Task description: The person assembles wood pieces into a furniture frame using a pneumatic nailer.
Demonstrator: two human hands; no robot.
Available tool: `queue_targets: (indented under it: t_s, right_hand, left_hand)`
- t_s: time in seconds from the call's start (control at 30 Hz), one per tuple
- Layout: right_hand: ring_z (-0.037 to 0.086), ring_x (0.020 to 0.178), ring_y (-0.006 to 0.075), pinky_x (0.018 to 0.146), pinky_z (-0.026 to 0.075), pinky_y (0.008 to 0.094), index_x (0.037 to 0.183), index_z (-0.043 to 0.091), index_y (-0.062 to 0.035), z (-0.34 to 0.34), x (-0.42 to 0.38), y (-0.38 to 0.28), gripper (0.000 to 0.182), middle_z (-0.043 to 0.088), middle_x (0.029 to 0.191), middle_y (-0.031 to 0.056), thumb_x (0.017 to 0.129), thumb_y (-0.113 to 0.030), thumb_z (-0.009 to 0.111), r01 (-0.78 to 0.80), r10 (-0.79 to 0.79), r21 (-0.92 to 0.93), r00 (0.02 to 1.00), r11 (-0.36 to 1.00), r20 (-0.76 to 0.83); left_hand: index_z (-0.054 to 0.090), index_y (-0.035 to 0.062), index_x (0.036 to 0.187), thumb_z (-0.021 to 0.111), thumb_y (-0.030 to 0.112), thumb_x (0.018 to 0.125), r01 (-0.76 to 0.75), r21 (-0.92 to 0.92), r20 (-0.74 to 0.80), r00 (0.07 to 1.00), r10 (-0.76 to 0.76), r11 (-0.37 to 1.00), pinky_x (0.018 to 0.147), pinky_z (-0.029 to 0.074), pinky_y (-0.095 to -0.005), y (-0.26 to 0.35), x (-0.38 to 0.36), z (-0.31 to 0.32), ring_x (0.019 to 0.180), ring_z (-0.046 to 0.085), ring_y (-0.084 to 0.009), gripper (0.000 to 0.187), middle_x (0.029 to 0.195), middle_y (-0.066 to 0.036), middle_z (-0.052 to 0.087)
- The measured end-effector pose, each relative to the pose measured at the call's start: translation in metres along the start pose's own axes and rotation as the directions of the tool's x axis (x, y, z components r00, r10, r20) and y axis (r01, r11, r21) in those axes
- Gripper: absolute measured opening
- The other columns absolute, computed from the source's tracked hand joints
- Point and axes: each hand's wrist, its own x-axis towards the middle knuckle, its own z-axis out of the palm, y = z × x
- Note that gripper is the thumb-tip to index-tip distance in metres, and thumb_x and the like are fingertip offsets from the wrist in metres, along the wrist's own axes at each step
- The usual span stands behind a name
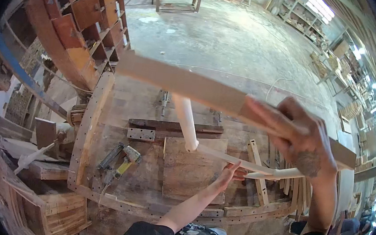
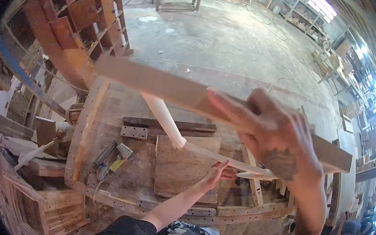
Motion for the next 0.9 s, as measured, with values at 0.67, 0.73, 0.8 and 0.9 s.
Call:
queue_targets:
  t_s: [0.67,0.73,0.8,0.9]
  right_hand:
    - [0.06,0.081,0.0241,0.072,0.048,0.0375,0.153,0.048,-0.0277,0.114,0.09,-0.092,0.071,0.047,0.089,0.0089,0.085,-0.008,0.058,0.298,-0.309,0.084,0.892,0.951,0.329]
    - [0.06,0.083,0.0242,0.072,0.048,0.0372,0.152,0.049,-0.0253,0.128,0.096,-0.1,0.07,0.048,0.09,0.0094,0.085,-0.008,0.058,0.31,-0.325,0.099,0.881,0.946,0.343]
    - [0.061,0.083,0.0246,0.073,0.049,0.0374,0.152,0.049,-0.025,0.133,0.099,-0.11,0.069,0.049,0.09,0.0095,0.085,-0.007,0.059,0.304,-0.331,0.132,0.877,0.944,0.348]
    - [0.061,0.082,0.0243,0.071,0.049,0.0374,0.151,0.05,-0.0274,0.136,0.098,-0.118,0.07,0.049,0.089,0.009,0.084,-0.008,0.061,0.334,-0.344,0.091,0.875,0.938,0.342]
  left_hand:
    - [0.067,0.0053,0.113,0.068,0.029,0.091,0.456,0.863,-0.394,0.34,0.854,0.216,0.088,0.051,-0.0457,0.069,-0.226,-0.266,0.095,0.065,-0.0345,0.032,0.099,-0.017,0.067]
    - [0.052,0.0022,0.137,0.069,0.023,0.088,0.75,0.662,-0.298,0.271,0.915,-0.007,0.104,0.042,-0.0511,0.078,-0.27,-0.305,0.117,0.055,-0.0362,0.056,0.122,-0.02,0.06]
    - [0.04,0.0033,0.147,0.068,0.018,0.086,0.748,0.663,-0.411,0.378,0.83,-0.012,0.107,0.037,-0.055,0.079,-0.287,-0.337,0.125,0.049,-0.0372,0.068,0.13,-0.019,0.055]
    - [0.034,0.0042,0.152,0.066,0.014,0.085,0.754,0.653,-0.427,0.443,0.789,-0.07,0.108,0.037,-0.0582,0.069,-0.27,-0.383,0.123,0.052,-0.0381,0.075,0.13,-0.02,0.055]
